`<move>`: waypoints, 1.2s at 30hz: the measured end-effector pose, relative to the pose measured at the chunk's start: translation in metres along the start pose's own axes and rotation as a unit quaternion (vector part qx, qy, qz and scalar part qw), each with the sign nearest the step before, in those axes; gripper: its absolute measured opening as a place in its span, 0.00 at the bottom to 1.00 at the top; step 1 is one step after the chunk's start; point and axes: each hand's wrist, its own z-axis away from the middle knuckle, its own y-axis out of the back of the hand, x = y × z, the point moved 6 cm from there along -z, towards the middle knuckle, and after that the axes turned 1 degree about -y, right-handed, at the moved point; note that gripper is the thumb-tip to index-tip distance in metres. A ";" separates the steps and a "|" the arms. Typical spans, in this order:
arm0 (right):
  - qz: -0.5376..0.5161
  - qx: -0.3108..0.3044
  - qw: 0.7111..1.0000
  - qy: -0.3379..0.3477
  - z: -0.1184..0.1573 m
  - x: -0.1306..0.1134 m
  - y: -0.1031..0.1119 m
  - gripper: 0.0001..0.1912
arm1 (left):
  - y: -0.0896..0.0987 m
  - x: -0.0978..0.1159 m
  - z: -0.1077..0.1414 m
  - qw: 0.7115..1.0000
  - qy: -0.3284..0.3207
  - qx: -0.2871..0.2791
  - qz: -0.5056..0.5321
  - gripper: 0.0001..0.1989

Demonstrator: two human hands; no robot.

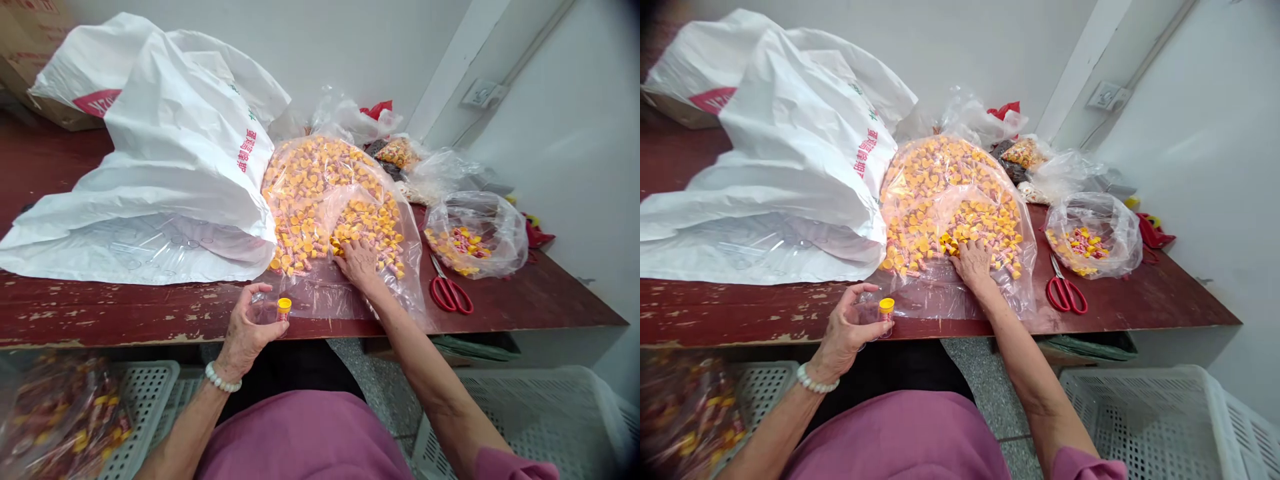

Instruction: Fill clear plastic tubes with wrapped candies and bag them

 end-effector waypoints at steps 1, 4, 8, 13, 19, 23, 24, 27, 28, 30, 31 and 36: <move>0.000 -0.006 1.000 0.006 -0.002 -0.007 -0.002 0.14 | -0.001 0.001 0.000 1.000 0.000 -0.005 -0.013 0.31; -0.012 -0.016 1.000 -0.014 -0.006 -0.014 -0.009 0.13 | -0.002 0.011 0.002 0.997 -0.035 0.004 -0.066 0.30; -0.045 -0.017 0.997 -0.060 -0.008 -0.004 -0.013 0.13 | -0.003 0.021 0.005 0.989 -0.101 0.017 -0.107 0.29; -0.251 0.004 0.967 -0.050 0.014 -0.016 0.018 0.11 | -0.006 0.022 0.008 0.977 -0.154 0.005 -0.148 0.29; -0.487 -0.030 0.851 0.194 0.066 -0.090 0.103 0.11 | -0.016 0.026 0.012 0.970 -0.175 -0.060 -0.155 0.32; -0.437 -0.053 0.851 0.287 0.076 -0.108 0.118 0.14 | -0.018 0.029 0.014 0.967 -0.185 -0.068 -0.158 0.34; -0.429 -0.051 0.856 0.286 0.076 -0.107 0.118 0.15 | -0.018 0.030 0.014 0.967 -0.188 -0.067 -0.157 0.34; -0.441 -0.037 0.858 0.262 0.073 -0.100 0.115 0.20 | -0.017 0.029 0.014 0.969 -0.188 -0.068 -0.148 0.34; -0.449 -0.036 0.856 0.253 0.073 -0.098 0.114 0.20 | -0.017 0.028 0.014 0.970 -0.183 -0.069 -0.144 0.34; -0.456 -0.045 0.854 0.247 0.075 -0.099 0.111 0.14 | -0.017 0.025 0.014 0.974 -0.168 -0.074 -0.130 0.33; -0.453 -0.053 0.854 0.250 0.077 -0.101 0.110 0.12 | -0.018 0.024 0.014 0.977 -0.158 -0.079 -0.120 0.34; -0.429 -0.078 0.856 0.277 0.086 -0.111 0.104 0.13 | -0.021 0.017 0.009 0.989 -0.110 -0.092 -0.049 0.33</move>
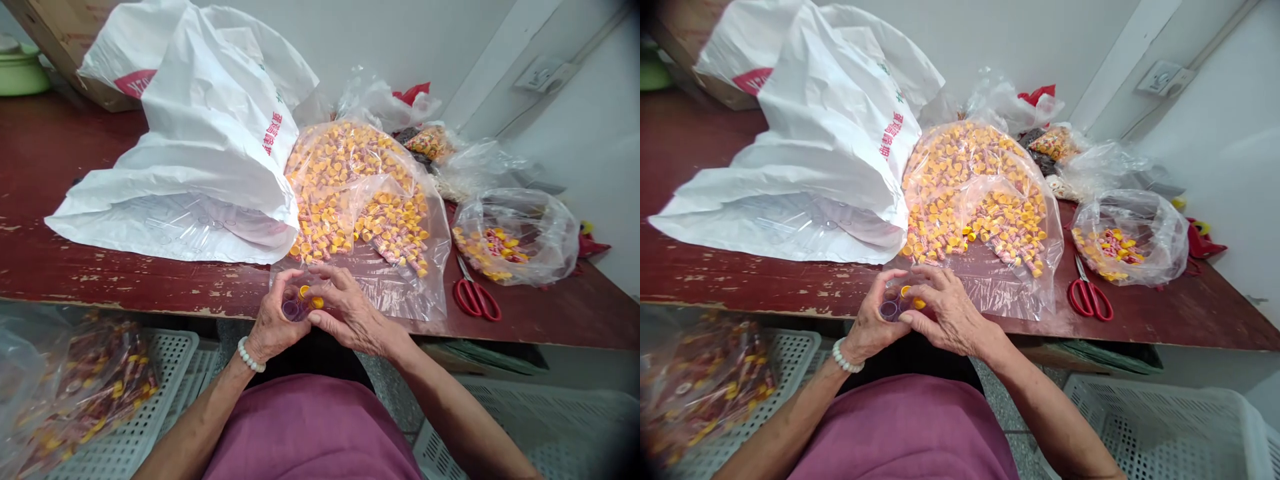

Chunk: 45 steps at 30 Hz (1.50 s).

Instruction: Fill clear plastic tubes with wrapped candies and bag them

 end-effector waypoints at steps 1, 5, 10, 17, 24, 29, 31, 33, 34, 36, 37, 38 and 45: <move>-0.007 0.019 1.000 -0.004 0.001 0.005 0.003 0.12 | 0.001 -0.001 -0.002 1.000 0.007 0.008 0.002 0.33; -0.004 0.232 0.963 -0.136 0.010 0.069 0.038 0.13 | 0.009 -0.002 -0.007 0.999 0.017 0.046 -0.019 0.31; 0.172 0.197 0.944 -0.200 -0.007 0.153 0.036 0.13 | 0.012 -0.003 -0.004 0.997 -0.004 0.045 -0.059 0.31; 0.301 0.099 0.908 -0.275 -0.020 0.181 0.019 0.14 | 0.011 0.002 -0.002 0.979 -0.062 0.045 -0.188 0.33; 0.229 0.157 0.914 -0.295 -0.001 0.196 0.044 0.07 | 0.009 0.001 -0.004 0.977 -0.059 0.050 -0.198 0.32; 0.122 0.233 0.921 -0.287 0.016 0.157 0.046 0.15 | 0.009 -0.004 -0.008 0.980 -0.049 0.064 -0.181 0.30; -0.001 0.233 0.944 -0.235 0.019 0.118 0.036 0.14 | 0.009 -0.004 -0.009 0.981 -0.050 0.066 -0.175 0.30; -0.055 0.174 0.970 -0.158 0.016 0.071 0.019 0.10 | 0.007 -0.004 -0.010 0.981 -0.054 0.057 -0.179 0.31; -0.061 0.151 0.979 -0.120 0.015 0.050 0.012 0.09 | 0.006 -0.004 -0.010 0.980 -0.054 0.052 -0.183 0.31; -0.048 0.116 0.991 -0.053 0.011 0.018 0.000 0.10 | 0.004 -0.005 -0.010 0.980 -0.051 0.042 -0.190 0.31; -0.037 0.106 0.993 -0.032 0.009 0.009 -0.004 0.11 | 0.003 -0.005 -0.010 0.980 -0.048 0.039 -0.191 0.31; -0.026 0.100 0.994 -0.021 0.007 0.005 -0.006 0.13 | 0.002 -0.006 -0.010 0.980 -0.046 0.038 -0.190 0.31; 0.011 0.129 0.991 -0.039 0.010 0.016 -0.005 0.14 | 0.008 -0.006 -0.010 0.984 -0.053 0.054 -0.162 0.31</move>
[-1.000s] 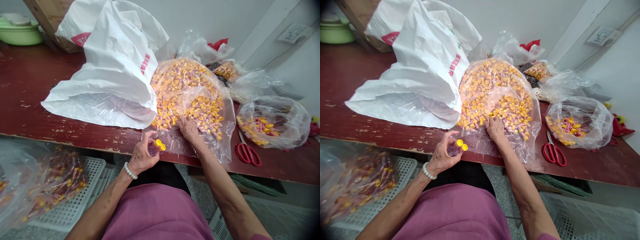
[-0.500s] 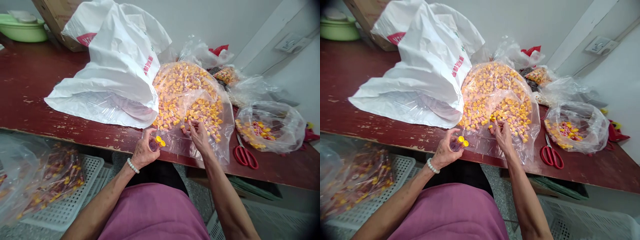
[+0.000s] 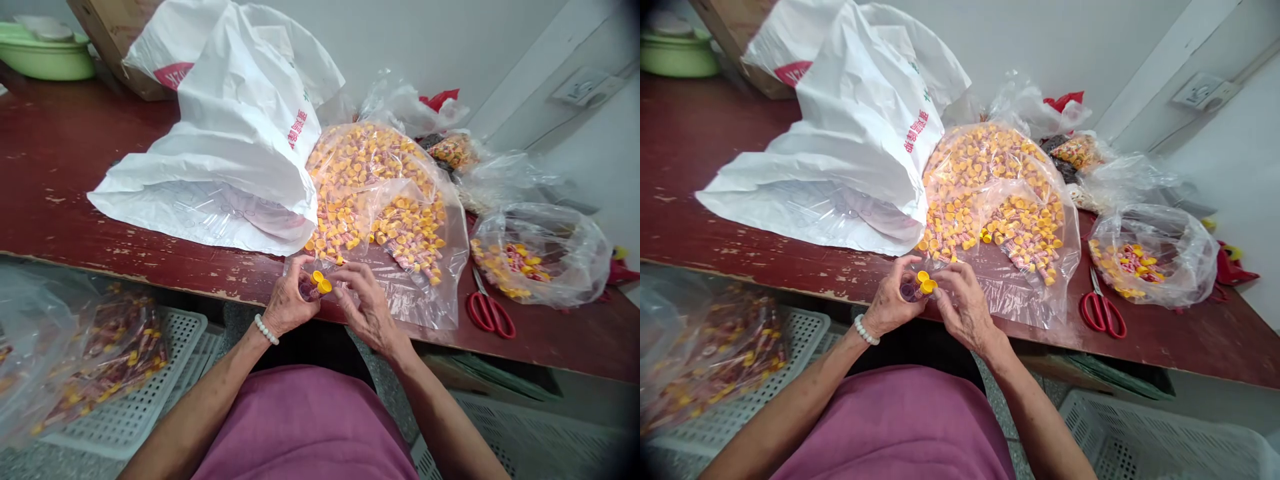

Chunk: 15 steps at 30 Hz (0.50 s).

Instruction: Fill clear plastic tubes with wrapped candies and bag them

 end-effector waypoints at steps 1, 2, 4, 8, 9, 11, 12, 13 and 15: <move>0.015 -0.011 1.000 0.015 0.003 -0.002 -0.004 0.15 | 0.001 0.000 0.000 1.000 0.002 0.001 0.004 0.31; 0.030 -0.026 0.999 0.029 0.005 -0.005 -0.008 0.16 | 0.001 -0.001 0.000 1.000 0.007 0.001 0.012 0.31; 0.048 -0.047 0.997 0.048 0.010 -0.010 -0.015 0.20 | 0.001 -0.002 -0.001 0.999 0.020 0.001 0.032 0.31; 0.018 0.030 0.999 0.003 0.012 0.010 0.002 0.15 | 0.002 -0.004 -0.002 0.999 0.028 0.011 0.044 0.31; 0.018 0.080 0.996 -0.038 0.011 0.025 0.012 0.13 | 0.002 -0.004 -0.002 0.999 0.029 0.016 0.039 0.31; 0.039 0.157 0.978 -0.131 0.011 0.060 0.029 0.10 | 0.002 -0.006 -0.002 0.999 0.034 0.021 0.036 0.31; 0.056 0.163 0.971 -0.164 0.008 0.076 0.032 0.09 | 0.002 -0.007 -0.002 0.998 0.038 0.022 0.038 0.31; 0.077 0.147 0.970 -0.180 0.004 0.089 0.031 0.08 | 0.001 -0.009 -0.002 0.998 0.041 0.022 0.041 0.31; 0.125 0.074 0.976 -0.164 -0.008 0.102 0.018 0.08 | 0.001 -0.010 -0.001 0.998 0.045 0.022 0.047 0.32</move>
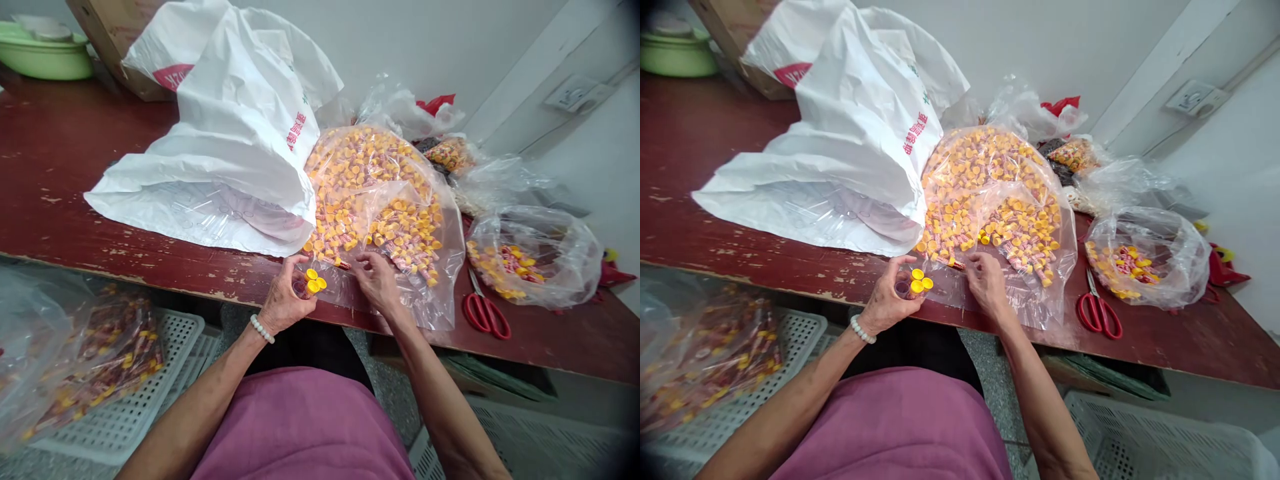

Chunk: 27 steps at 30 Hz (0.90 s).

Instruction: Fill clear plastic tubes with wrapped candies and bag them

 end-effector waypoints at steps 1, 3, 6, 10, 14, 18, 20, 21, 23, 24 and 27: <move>0.029 -0.028 0.999 0.032 -0.004 -0.004 -0.010 0.09 | 0.000 0.000 0.000 1.000 -0.001 0.000 0.001 0.32; 0.078 -0.061 0.991 0.089 -0.010 -0.015 -0.026 0.11 | 0.000 0.001 0.000 1.000 -0.007 0.000 0.001 0.32; 0.103 -0.104 0.983 0.110 -0.014 -0.020 -0.042 0.13 | 0.000 0.001 0.000 1.000 -0.011 -0.003 -0.001 0.32; 0.047 -0.095 0.993 0.054 -0.014 0.000 -0.026 0.13 | -0.001 0.001 0.001 1.000 -0.014 -0.014 0.012 0.32; -0.160 0.041 0.982 -0.090 0.009 0.005 0.018 0.10 | -0.001 0.000 0.003 0.999 -0.023 -0.020 0.026 0.33; -0.283 0.034 0.958 -0.043 0.038 -0.060 0.019 0.08 | -0.002 0.001 0.004 0.999 -0.025 -0.033 0.019 0.34; -0.233 0.021 0.971 0.044 0.045 -0.096 0.010 0.06 | -0.002 0.003 0.004 0.999 -0.025 -0.034 0.012 0.34; -0.198 0.014 0.976 0.088 0.046 -0.109 0.004 0.05 | -0.002 0.003 0.004 0.999 -0.026 -0.031 0.006 0.34; -0.138 -0.005 0.977 0.159 0.047 -0.123 -0.006 0.04 | -0.001 0.004 0.004 0.999 -0.027 -0.023 -0.002 0.32; -0.114 -0.015 0.977 0.182 0.047 -0.125 -0.010 0.04 | -0.001 0.003 0.004 0.999 -0.027 -0.023 0.000 0.31; -0.057 -0.025 0.976 0.208 0.048 -0.123 -0.014 0.07 | -0.001 -0.001 0.004 0.999 -0.025 -0.031 0.032 0.31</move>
